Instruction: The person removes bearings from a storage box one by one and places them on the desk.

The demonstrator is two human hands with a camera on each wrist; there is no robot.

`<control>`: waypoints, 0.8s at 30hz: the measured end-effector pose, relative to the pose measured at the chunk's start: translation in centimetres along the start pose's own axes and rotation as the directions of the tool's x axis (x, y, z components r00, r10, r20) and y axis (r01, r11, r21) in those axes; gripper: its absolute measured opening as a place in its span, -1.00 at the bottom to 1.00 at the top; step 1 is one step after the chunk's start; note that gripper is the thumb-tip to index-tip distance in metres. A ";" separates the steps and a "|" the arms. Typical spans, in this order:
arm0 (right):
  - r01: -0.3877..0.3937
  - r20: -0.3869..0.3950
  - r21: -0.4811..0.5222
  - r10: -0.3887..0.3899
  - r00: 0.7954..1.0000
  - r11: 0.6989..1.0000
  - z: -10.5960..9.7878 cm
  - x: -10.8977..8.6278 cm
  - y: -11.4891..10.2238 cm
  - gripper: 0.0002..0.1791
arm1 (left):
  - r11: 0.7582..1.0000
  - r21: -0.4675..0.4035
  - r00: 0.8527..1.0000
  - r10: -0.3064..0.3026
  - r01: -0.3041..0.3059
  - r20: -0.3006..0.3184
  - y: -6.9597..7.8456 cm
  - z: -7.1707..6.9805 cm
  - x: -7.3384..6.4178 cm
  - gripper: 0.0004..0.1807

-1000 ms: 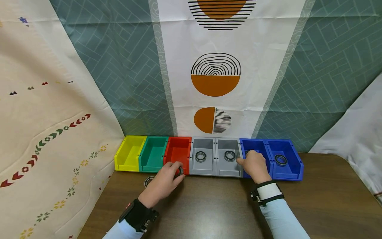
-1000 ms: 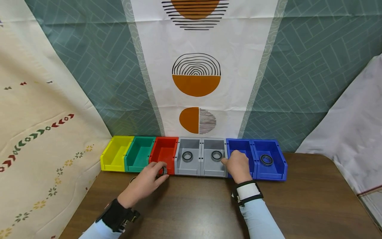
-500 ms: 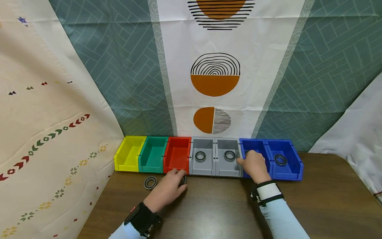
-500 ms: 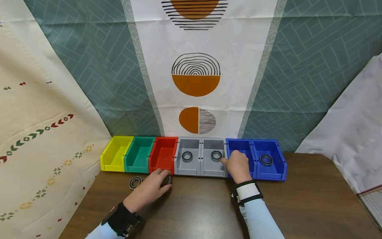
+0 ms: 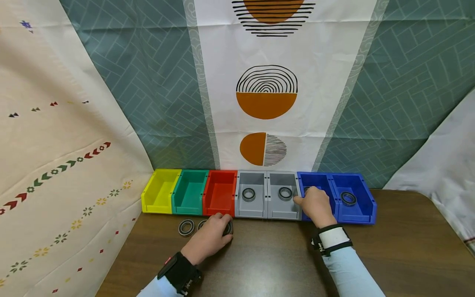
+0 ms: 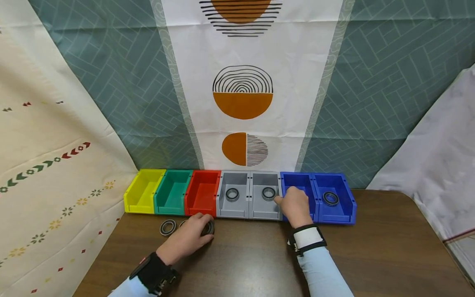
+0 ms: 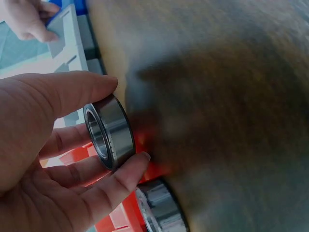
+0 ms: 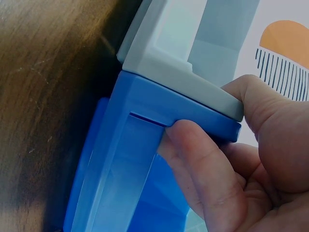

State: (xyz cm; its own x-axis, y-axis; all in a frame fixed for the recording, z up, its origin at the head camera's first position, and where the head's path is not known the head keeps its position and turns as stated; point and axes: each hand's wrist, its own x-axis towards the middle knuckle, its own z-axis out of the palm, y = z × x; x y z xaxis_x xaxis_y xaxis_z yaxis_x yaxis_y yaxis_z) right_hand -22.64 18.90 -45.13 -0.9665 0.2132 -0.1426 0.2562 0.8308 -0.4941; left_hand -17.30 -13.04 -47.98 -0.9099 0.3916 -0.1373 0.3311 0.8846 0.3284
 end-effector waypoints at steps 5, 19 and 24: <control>0.003 -0.008 0.006 -0.003 1.000 1.000 -0.1 0.0 -0.1 -0.53 | 1.000 0.015 1.000 0.005 -0.005 0.002 -0.1 0.2 0.2 -0.52; 0.021 -0.021 0.005 -0.021 1.000 1.000 -0.1 -0.1 0.0 -0.52 | 0.998 0.048 0.999 0.034 -0.034 -0.013 -0.1 0.4 0.2 -0.52; 0.020 -0.019 0.003 -0.020 1.000 1.000 0.0 -0.1 0.0 -0.53 | 0.997 0.072 0.999 0.043 -0.042 -0.022 -0.1 0.5 0.0 -0.53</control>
State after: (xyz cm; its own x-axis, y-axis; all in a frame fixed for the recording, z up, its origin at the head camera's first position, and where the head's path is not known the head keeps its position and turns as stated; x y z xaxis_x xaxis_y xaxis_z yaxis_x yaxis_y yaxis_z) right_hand -22.54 18.92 -45.10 -0.9715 0.2064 -0.1168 0.2371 0.8332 -0.4996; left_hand -17.21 -12.94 -48.51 -0.8999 0.4240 -0.1022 0.3859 0.8833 0.2660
